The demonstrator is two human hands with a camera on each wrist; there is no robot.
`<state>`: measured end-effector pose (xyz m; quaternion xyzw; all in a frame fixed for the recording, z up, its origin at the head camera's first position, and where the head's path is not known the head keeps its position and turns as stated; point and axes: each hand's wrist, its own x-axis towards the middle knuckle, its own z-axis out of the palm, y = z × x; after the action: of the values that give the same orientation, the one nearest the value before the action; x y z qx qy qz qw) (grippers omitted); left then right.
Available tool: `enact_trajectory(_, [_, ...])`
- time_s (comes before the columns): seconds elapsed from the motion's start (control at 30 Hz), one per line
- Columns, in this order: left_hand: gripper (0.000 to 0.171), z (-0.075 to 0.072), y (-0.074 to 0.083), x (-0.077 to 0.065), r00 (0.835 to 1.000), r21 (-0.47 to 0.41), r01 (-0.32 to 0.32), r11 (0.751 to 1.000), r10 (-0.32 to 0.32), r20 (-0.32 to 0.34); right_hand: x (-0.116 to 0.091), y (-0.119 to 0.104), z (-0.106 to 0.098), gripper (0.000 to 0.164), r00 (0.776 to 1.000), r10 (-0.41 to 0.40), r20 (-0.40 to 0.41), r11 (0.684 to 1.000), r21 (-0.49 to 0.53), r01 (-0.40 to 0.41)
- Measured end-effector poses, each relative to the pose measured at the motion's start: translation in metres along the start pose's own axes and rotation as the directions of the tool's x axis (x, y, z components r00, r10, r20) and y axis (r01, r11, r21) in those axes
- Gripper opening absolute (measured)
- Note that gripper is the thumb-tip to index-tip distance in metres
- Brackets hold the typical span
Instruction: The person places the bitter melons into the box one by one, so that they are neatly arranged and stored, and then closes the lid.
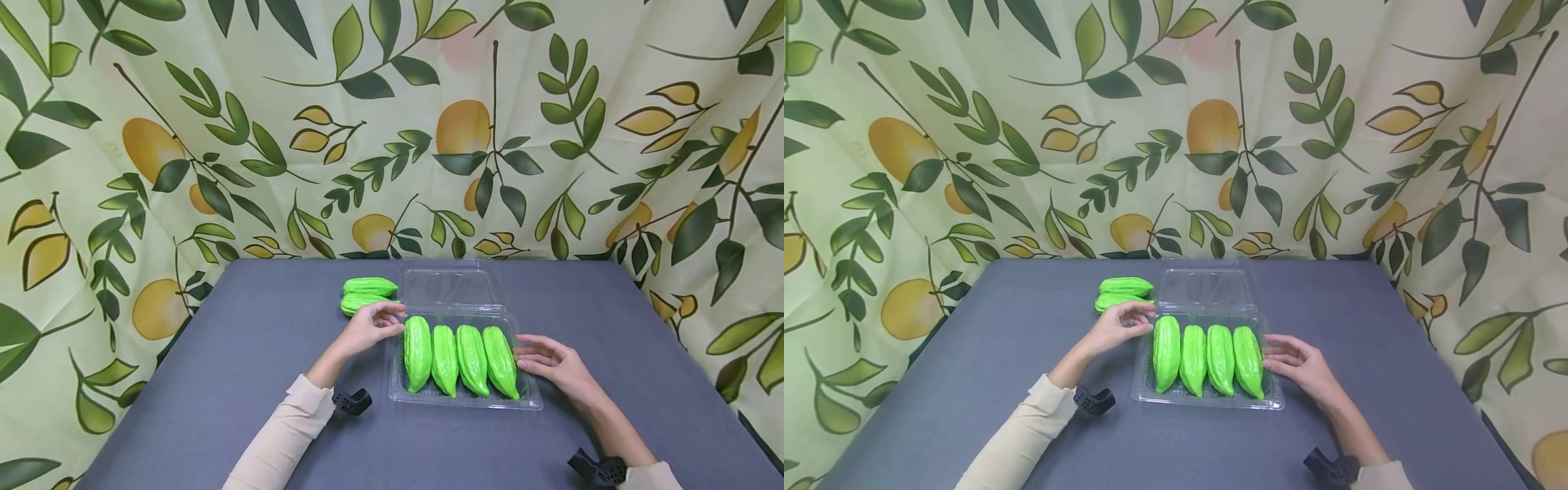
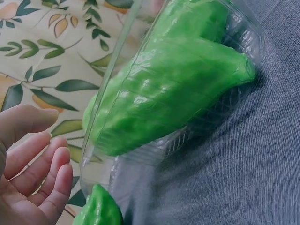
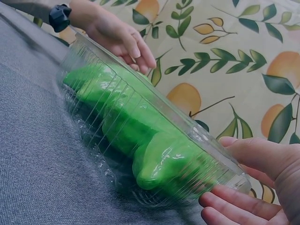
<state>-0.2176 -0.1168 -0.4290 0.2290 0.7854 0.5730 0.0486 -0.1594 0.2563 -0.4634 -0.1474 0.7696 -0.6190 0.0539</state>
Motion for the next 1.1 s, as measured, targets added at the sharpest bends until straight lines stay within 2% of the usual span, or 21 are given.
enact_trajectory(0.07, [0.042, -0.003, -0.002, -0.002, 0.998, -0.006, -0.052, 0.999, 0.052, -0.019, -0.001, 0.001, -0.001, 0.044, 1.0, -0.016, 0.004, 1.0, 0.013, 0.016])
enact_trajectory(0.17, [0.042, -0.007, -0.004, -0.004, 0.995, -0.009, -0.081, 0.997, 0.081, -0.051, -0.001, 0.001, -0.001, 0.044, 1.0, -0.02, 0.006, 0.999, 0.029, 0.02])
enact_trajectory(0.4, [0.036, -0.017, -0.005, -0.006, 0.992, 0.0, -0.011, 1.0, 0.011, -0.127, 0.0, 0.001, -0.001, 0.049, 1.0, 0.013, -0.004, 1.0, -0.016, -0.013])
enact_trajectory(0.6, [0.036, -0.026, -0.006, -0.008, 0.982, 0.024, 0.011, 1.0, -0.006, -0.191, 0.0, 0.002, -0.001, 0.048, 1.0, 0.011, -0.009, 1.0, -0.013, -0.011])
enact_trajectory(0.83, [0.035, -0.037, -0.01, -0.01, 0.96, 0.074, 0.012, 0.997, 0.009, -0.279, 0.0, 0.003, 0.0, 0.047, 1.0, 0.006, -0.007, 1.0, -0.008, -0.006])
enact_trajectory(1.1, [0.037, -0.051, -0.017, -0.012, 0.95, 0.04, 0.052, 0.998, -0.037, -0.31, 0.0, 0.002, 0.0, 0.05, 1.0, 0.016, -0.017, 0.999, -0.03, -0.016])
